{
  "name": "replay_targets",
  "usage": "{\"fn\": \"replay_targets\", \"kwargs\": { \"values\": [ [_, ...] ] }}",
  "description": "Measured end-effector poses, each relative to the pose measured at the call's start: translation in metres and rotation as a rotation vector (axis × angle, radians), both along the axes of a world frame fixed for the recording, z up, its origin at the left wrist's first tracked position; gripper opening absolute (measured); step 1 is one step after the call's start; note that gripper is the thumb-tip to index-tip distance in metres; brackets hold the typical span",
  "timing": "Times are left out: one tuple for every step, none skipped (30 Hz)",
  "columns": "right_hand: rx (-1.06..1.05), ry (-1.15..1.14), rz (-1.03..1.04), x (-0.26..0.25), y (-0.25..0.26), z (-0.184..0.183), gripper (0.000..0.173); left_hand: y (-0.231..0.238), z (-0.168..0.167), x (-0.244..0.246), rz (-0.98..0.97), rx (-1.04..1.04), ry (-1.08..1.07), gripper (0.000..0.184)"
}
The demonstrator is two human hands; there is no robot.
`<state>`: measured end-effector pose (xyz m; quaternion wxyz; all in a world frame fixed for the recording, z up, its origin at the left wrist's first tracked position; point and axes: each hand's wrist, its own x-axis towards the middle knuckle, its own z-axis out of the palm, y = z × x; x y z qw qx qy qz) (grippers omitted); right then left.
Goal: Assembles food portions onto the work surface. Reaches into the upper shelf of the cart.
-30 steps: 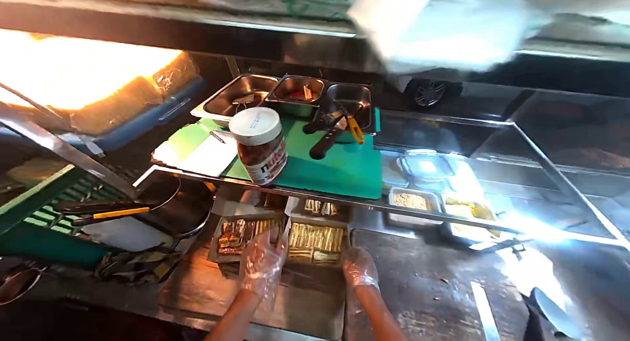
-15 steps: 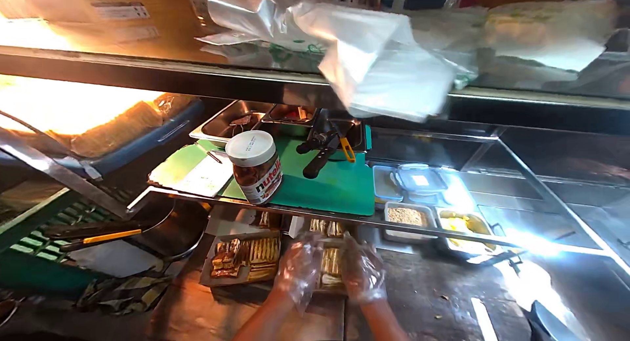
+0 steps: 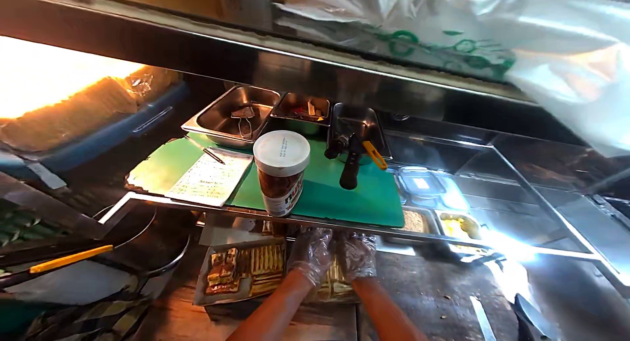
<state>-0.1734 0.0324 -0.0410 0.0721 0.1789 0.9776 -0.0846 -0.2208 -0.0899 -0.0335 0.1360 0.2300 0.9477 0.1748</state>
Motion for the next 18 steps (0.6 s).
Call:
{"fn": "replay_targets", "kwargs": {
  "values": [
    [0.010, 0.030, 0.005, 0.002, 0.000, -0.005, 0.046, -0.007, 0.002, 0.009, 0.049, 0.115, -0.014, 0.046],
    [0.016, 0.031, 0.002, 0.007, 0.000, -0.004, 0.047, -0.018, 0.010, 0.023, 0.121, 0.273, -0.021, 0.042],
    [0.029, 0.032, -0.008, 0.015, -0.002, 0.001, 0.048, -0.032, 0.017, 0.041, 0.216, 0.488, 0.046, 0.036],
    [0.045, 0.074, -0.018, 0.028, -0.005, 0.010, 0.048, -0.048, 0.024, 0.059, 0.308, 0.729, 0.196, 0.029],
    [0.052, 0.177, -0.019, 0.047, -0.010, 0.018, 0.045, -0.066, 0.034, 0.072, 0.375, 0.942, 0.361, 0.026],
    [0.055, 0.324, -0.013, 0.065, -0.014, 0.022, 0.041, -0.082, 0.049, 0.077, 0.424, 1.068, 0.497, 0.030],
    [0.063, 0.452, 0.001, 0.080, -0.017, 0.021, 0.036, -0.096, 0.068, 0.074, 0.455, 1.116, 0.573, 0.042],
    [0.045, 0.501, 0.021, 0.090, -0.019, 0.018, 0.035, -0.107, 0.089, 0.065, 0.481, 1.087, 0.642, 0.057],
    [0.031, 0.510, 0.041, 0.096, -0.021, 0.016, 0.037, -0.110, 0.114, 0.054, 0.498, 1.007, 0.654, 0.072],
    [0.015, 0.498, 0.053, 0.092, -0.021, 0.017, 0.040, -0.107, 0.138, 0.041, 0.523, 0.896, 0.607, 0.089],
    [-0.003, 0.486, 0.068, 0.082, -0.018, 0.021, 0.041, -0.097, 0.157, 0.023, 0.554, 0.777, 0.570, 0.105],
    [-0.029, 0.467, 0.090, 0.069, -0.015, 0.027, 0.043, -0.083, 0.170, 0.005, 0.605, 0.679, 0.534, 0.118],
    [-0.058, 0.451, 0.119, 0.058, -0.012, 0.034, 0.043, -0.068, 0.177, -0.010, 0.655, 0.633, 0.499, 0.123],
    [-0.092, 0.444, 0.149, 0.052, -0.011, 0.041, 0.042, -0.055, 0.177, -0.021, 0.681, 0.664, 0.483, 0.117],
    [-0.123, 0.476, 0.175, 0.053, -0.010, 0.045, 0.041, -0.045, 0.172, -0.029, 0.680, 0.770, 0.456, 0.101],
    [-0.159, 0.537, 0.204, 0.059, -0.007, 0.047, 0.040, -0.039, 0.167, -0.032, 0.665, 0.914, 0.417, 0.088],
    [-0.183, 0.621, 0.235, 0.069, -0.003, 0.045, 0.039, -0.035, 0.166, -0.033, 0.668, 1.014, 0.417, 0.077],
    [-0.216, 0.672, 0.259, 0.085, 0.001, 0.044, 0.037, -0.036, 0.167, -0.030, 0.673, 1.094, 0.425, 0.070]
  ]
}}
